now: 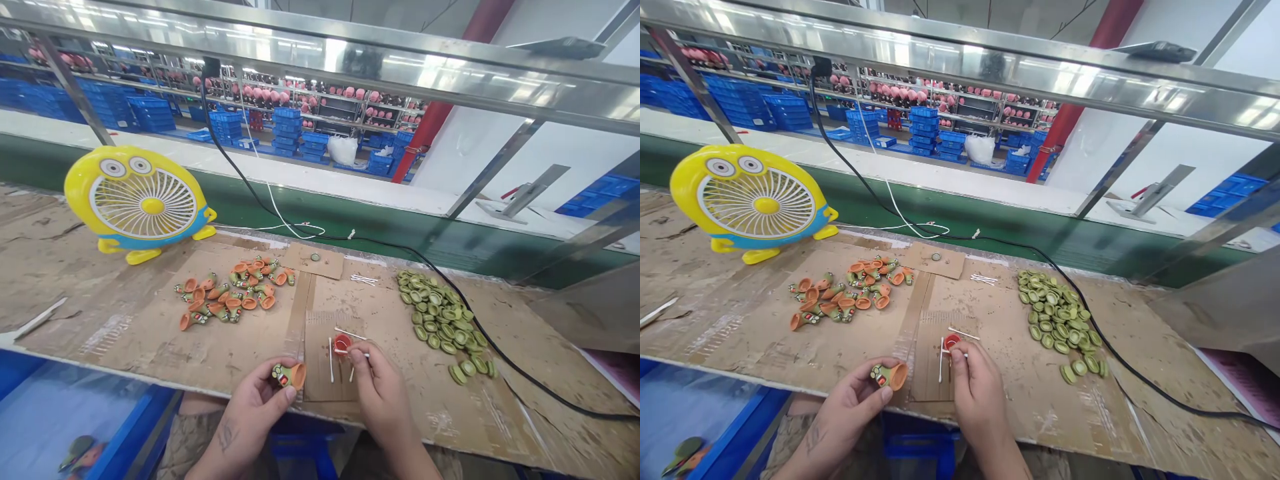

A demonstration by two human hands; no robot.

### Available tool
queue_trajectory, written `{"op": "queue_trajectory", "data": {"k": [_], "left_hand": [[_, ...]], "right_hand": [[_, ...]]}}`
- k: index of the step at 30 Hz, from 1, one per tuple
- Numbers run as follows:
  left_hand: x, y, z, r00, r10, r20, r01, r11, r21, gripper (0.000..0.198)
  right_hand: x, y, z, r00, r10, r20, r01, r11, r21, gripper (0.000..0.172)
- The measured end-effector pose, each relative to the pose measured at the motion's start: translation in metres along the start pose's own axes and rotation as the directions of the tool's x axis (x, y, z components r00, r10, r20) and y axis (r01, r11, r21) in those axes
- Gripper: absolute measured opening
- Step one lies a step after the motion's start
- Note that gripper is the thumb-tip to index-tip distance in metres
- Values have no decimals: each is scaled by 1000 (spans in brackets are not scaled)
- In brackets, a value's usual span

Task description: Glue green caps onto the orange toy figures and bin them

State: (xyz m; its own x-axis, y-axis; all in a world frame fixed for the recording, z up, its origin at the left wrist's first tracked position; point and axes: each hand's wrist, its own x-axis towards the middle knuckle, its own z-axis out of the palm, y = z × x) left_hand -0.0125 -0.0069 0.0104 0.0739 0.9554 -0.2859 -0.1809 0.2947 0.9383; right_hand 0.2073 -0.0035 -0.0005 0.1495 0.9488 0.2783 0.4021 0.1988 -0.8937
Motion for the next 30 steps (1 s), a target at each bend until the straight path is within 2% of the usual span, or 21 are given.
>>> {"op": "queue_trajectory", "data": {"k": [3, 7, 11, 14, 17, 20, 23, 30], "left_hand": [[-2, 5, 5, 998, -13, -66, 13, 1000, -4, 48], [0, 6, 6, 998, -10, -63, 10, 1000, -14, 48], [1, 3, 5, 999, 0, -54, -1, 1000, -18, 46], [1, 2, 4, 1000, -17, -15, 17, 1000, -20, 46], [0, 1, 3, 999, -20, 36, 20, 1000, -9, 45], [0, -1, 2, 996, -23, 87, 21, 999, 27, 45], [0, 1, 1, 987, -18, 158, 6, 997, 78, 47], [0, 13, 3, 964, -71, 256, 38, 991, 130, 53]], "right_hand": [[9, 14, -4, 998, 30, 47, -25, 995, -99, 32], [13, 28, -1, 995, 61, 78, -46, 984, -172, 35], [15, 30, 0, 992, 79, 103, -58, 979, -194, 35], [14, 20, -3, 995, 84, 55, -78, 991, -106, 35], [7, 3, -5, 989, 149, 12, -149, 983, 106, 35], [-3, -14, -5, 980, 170, 102, -192, 939, 283, 35], [-8, -24, -3, 969, 143, 202, -210, 908, 364, 34], [-6, -26, -1, 943, 116, 313, -227, 910, 346, 36]]}}
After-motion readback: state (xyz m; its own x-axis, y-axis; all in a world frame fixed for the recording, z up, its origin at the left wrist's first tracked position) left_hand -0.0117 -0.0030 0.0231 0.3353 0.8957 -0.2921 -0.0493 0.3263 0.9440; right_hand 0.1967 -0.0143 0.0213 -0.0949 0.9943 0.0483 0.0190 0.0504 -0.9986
